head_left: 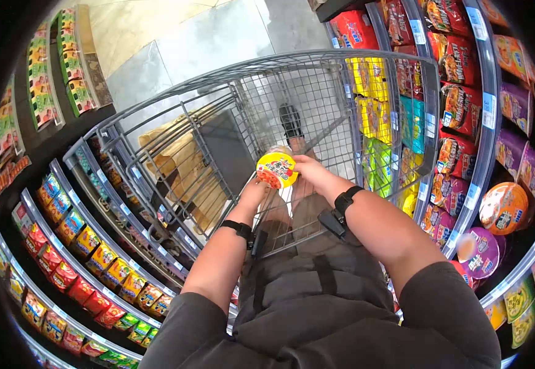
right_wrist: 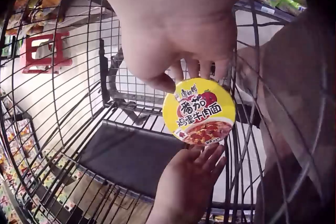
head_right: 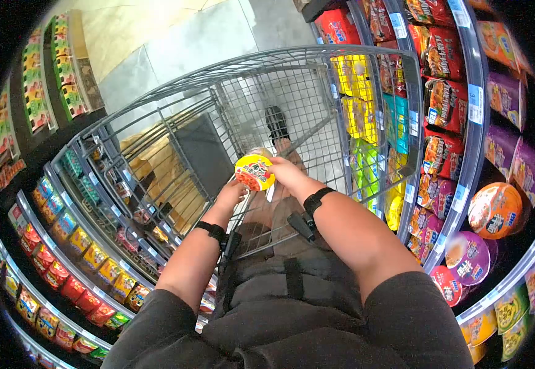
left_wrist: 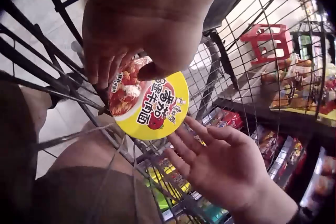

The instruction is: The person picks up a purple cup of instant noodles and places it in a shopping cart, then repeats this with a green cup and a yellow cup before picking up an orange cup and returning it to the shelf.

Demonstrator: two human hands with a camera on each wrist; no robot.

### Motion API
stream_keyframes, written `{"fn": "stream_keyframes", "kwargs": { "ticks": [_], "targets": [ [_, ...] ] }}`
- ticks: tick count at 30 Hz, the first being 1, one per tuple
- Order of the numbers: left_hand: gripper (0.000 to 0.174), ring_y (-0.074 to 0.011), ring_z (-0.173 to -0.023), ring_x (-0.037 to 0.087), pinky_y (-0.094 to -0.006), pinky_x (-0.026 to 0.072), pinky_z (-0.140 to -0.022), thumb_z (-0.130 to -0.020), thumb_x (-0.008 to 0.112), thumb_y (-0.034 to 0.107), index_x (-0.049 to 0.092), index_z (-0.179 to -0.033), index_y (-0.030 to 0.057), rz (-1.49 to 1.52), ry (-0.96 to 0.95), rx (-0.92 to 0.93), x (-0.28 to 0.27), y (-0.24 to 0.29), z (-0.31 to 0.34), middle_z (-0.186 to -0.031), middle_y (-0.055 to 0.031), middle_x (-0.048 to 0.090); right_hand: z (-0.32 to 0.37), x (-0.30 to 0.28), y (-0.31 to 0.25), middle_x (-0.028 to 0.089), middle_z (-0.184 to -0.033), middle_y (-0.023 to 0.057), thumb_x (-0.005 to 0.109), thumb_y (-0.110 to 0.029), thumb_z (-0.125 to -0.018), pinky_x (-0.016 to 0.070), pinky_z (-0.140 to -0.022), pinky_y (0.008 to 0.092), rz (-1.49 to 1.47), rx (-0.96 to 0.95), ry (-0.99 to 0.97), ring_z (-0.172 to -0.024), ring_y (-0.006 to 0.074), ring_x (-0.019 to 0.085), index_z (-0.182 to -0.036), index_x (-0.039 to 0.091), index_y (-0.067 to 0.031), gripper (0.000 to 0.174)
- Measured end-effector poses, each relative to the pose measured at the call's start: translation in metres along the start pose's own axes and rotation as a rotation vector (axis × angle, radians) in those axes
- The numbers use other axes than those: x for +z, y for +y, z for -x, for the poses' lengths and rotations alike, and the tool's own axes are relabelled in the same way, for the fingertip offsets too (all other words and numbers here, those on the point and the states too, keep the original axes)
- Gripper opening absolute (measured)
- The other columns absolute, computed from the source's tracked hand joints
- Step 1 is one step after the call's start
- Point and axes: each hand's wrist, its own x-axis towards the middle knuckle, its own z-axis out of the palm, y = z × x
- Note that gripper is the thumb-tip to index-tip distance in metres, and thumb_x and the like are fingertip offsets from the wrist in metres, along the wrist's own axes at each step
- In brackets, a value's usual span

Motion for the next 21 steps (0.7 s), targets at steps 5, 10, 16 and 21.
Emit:
{"fn": "stream_keyframes", "kwargs": {
  "ticks": [5, 10, 16, 21],
  "targets": [
    [0.042, -0.0134, -0.094, 0.060, -0.0315, 0.0491, -0.080, -0.095, 0.059, 0.024, 0.062, -0.132, 0.0059, 0.121, 0.023, -0.019, 0.009, 0.007, -0.002, -0.110, -0.0016, 0.067, -0.030, -0.008, 0.009, 0.061, -0.139, 0.0198, 0.062, -0.013, -0.094, 0.0467, -0.105, 0.0346, 0.092, 0.018, -0.004, -0.127, 0.0268, 0.059, -0.148, 0.049, 0.0041, 0.058],
    [0.032, -0.0137, -0.088, 0.060, -0.0312, 0.0502, -0.077, -0.093, 0.057, 0.020, 0.065, -0.121, 0.0059, 0.118, 0.021, -0.083, 0.008, 0.001, -0.007, -0.101, -0.0009, 0.066, -0.051, -0.013, 0.022, 0.065, -0.134, 0.0192, 0.064, -0.017, -0.094, 0.0475, -0.104, 0.0339, 0.249, -0.022, -0.038, -0.123, 0.0260, 0.062, -0.141, 0.057, 0.0037, 0.052],
    [0.022, -0.0142, -0.081, 0.058, -0.0313, 0.0470, -0.076, -0.093, 0.058, 0.016, 0.069, -0.106, 0.0032, -0.184, 0.038, 0.192, 0.008, -0.007, -0.005, -0.088, -0.0003, 0.064, -0.054, -0.010, 0.012, 0.068, -0.127, 0.0171, 0.064, -0.015, -0.093, 0.0502, -0.100, 0.0344, 0.327, -0.001, -0.061, -0.117, 0.0243, 0.064, -0.137, 0.058, 0.0065, 0.050],
    [0.028, -0.0147, -0.092, 0.062, -0.0306, 0.0473, -0.083, -0.095, 0.060, 0.015, 0.069, -0.119, 0.0019, -0.026, -0.041, 0.246, 0.009, 0.024, 0.046, -0.100, -0.0016, 0.069, -0.064, -0.015, 0.019, 0.069, -0.127, 0.0192, 0.062, -0.015, -0.094, 0.0522, -0.098, 0.0362, 0.525, -0.098, -0.041, -0.116, 0.0253, 0.066, -0.135, 0.060, 0.0073, 0.047]
  ]
}}
